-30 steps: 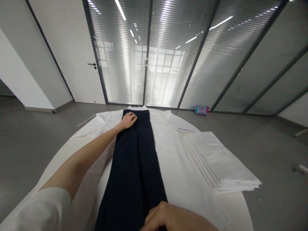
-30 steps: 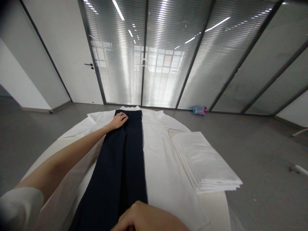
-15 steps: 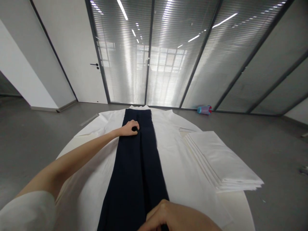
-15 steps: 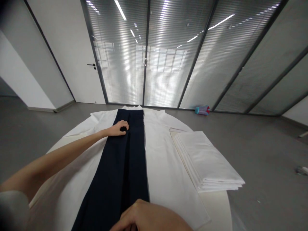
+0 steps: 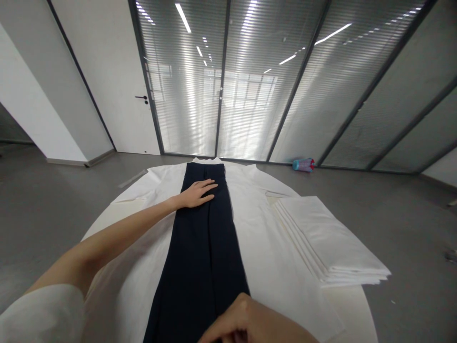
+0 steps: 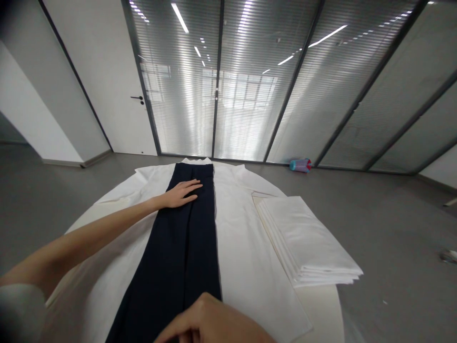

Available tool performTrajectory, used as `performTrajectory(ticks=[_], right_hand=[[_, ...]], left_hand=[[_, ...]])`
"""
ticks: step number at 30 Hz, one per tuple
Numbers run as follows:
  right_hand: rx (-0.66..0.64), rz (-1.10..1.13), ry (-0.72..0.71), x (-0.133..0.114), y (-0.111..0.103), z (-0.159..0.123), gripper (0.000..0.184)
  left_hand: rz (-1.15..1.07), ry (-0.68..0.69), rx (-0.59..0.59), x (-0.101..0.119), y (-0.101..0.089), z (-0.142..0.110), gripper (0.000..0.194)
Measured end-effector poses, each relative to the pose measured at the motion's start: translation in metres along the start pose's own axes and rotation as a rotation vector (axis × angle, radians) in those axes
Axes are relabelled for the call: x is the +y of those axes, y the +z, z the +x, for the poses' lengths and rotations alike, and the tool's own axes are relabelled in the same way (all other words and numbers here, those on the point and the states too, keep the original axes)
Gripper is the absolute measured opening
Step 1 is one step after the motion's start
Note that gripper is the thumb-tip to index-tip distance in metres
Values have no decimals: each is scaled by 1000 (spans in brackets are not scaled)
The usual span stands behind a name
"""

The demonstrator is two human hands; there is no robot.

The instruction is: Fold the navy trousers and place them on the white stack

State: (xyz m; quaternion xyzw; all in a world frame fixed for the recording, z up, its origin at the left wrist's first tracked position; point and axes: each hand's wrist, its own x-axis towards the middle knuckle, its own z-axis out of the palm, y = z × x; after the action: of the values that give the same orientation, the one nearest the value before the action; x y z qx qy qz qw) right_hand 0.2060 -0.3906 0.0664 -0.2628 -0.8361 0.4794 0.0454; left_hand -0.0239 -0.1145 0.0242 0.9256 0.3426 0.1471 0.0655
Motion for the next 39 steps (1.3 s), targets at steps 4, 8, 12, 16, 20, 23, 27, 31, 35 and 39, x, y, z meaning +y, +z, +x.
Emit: performTrajectory(ticks=[4, 8, 12, 16, 20, 23, 27, 31, 35, 39], right_hand=[[270, -378, -140, 8, 12, 16, 67], [218, -691, -159, 22, 24, 25, 79], [190, -775, -122, 31, 31, 25, 74], [199, -786, -118, 30, 33, 23, 73], [230, -857, -131, 31, 47, 22, 68], [309, -947, -176, 36, 68, 22, 60], [361, -1043, -249, 41, 91, 19, 52], [310, -1004, -307, 37, 97, 7, 45], [126, -716, -393, 12, 87, -15, 33], [153, -395, -367, -37, 65, -40, 32]], left_hand=[[104, 56, -135, 7, 15, -1, 60], [177, 31, -137, 15, 14, -2, 61], [167, 65, -44, 44, 6, -21, 63], [58, 189, -88, 82, 10, -53, 67], [9, 197, -162, 95, 18, -65, 65], [2, 195, -151, 93, 18, -62, 61], [14, 187, -121, 105, 10, -66, 56], [-48, 294, -172, 144, 4, -99, 61], [-163, 356, -201, 191, 0, -148, 66], [-232, 405, -209, 231, -6, -189, 78]])
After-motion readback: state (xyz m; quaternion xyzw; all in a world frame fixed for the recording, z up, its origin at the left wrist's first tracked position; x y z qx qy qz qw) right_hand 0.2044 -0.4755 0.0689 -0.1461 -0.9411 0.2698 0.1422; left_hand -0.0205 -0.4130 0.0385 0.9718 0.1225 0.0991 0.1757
